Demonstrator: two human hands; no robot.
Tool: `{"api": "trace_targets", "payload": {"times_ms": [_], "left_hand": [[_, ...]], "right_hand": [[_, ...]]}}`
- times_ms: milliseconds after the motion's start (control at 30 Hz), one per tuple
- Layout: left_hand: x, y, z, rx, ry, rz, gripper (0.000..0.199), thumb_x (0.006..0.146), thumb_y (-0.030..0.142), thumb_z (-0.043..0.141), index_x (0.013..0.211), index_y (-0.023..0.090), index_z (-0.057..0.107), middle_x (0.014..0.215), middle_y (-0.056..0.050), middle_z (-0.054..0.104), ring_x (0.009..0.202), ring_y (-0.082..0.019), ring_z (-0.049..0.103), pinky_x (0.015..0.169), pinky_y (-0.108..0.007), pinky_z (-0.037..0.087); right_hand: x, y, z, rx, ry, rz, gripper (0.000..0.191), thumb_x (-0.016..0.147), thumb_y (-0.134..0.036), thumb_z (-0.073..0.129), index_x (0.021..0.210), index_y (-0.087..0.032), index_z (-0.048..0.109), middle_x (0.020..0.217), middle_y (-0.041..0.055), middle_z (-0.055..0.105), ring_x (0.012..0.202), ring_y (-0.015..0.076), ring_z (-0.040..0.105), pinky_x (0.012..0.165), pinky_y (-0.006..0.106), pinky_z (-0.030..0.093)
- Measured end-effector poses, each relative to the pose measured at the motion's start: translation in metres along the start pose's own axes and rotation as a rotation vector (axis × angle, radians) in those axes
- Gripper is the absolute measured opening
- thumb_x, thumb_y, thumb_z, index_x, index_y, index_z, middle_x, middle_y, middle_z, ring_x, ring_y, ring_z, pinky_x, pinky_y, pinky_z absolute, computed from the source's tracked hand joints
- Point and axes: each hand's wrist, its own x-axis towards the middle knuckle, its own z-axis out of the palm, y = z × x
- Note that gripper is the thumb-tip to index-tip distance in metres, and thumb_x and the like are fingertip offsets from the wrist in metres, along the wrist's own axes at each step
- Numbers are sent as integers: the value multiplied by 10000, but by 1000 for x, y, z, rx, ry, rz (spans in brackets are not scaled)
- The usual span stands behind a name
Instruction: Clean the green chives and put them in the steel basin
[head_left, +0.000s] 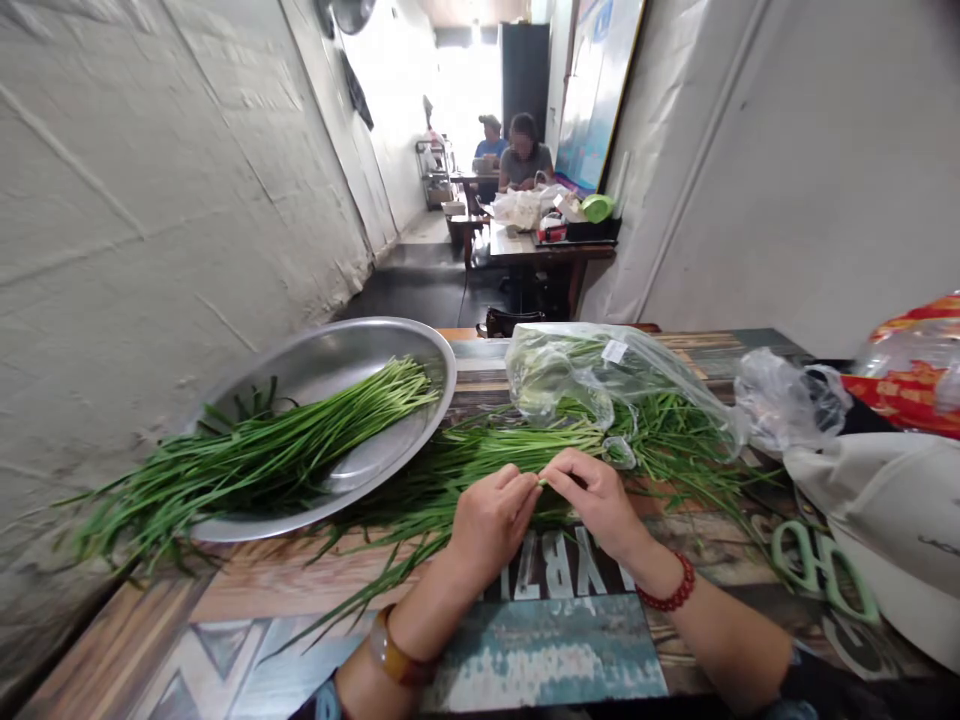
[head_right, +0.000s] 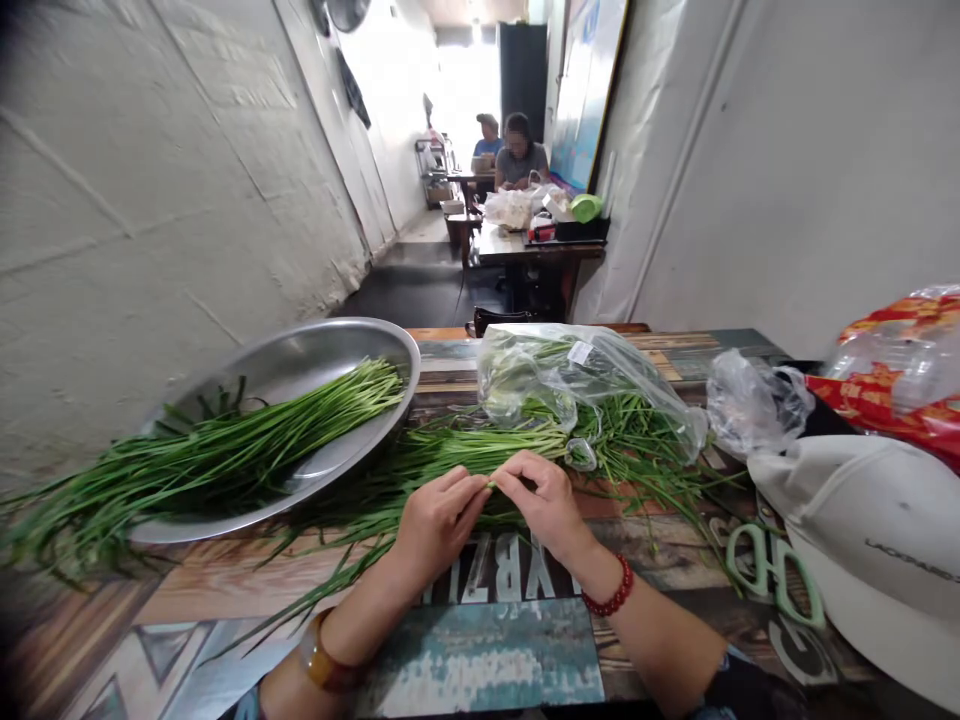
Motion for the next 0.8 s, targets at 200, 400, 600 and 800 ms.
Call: {"api": "trace_targets", "payload": {"times_ms": [200, 400, 600, 800], "left_hand": [[0, 1, 2, 81, 42, 53, 246, 982, 201, 437, 827, 189, 629, 664, -11, 567, 595, -127, 529, 547, -237, 377], [1, 1, 2, 0, 19, 7, 252, 977, 207, 445, 831, 180, 648, 679, -21, 591, 597, -129, 546, 547, -237, 388], [4, 1, 2, -342, -52, -178, 192, 926, 200, 542, 801, 181, 686, 676, -8, 634, 623, -128, 592, 582, -233, 426], [6, 0, 1, -440, -90, -224, 207, 923, 203, 547, 774, 173, 689, 705, -17, 675, 658, -137, 610, 616, -242, 428]], "right_hand": [[-2, 3, 3, 31, 46, 72, 255, 891, -370, 610, 711, -200, 672, 724, 17, 650, 703, 164, 603, 681, 282, 474], [-2, 1, 4, 6, 77, 54, 248, 885, -352, 612, 695, -202, 667, 715, 21, 657, 696, 167, 612, 669, 286, 474], [-2, -2, 2, -69, 99, -85, 232, 887, -309, 611, 675, -226, 657, 709, 24, 661, 697, 185, 615, 687, 324, 481], [-2, 4, 2, 0, 87, 3, 235, 880, -348, 624, 695, -210, 670, 706, 22, 652, 681, 171, 600, 661, 305, 467]]}}
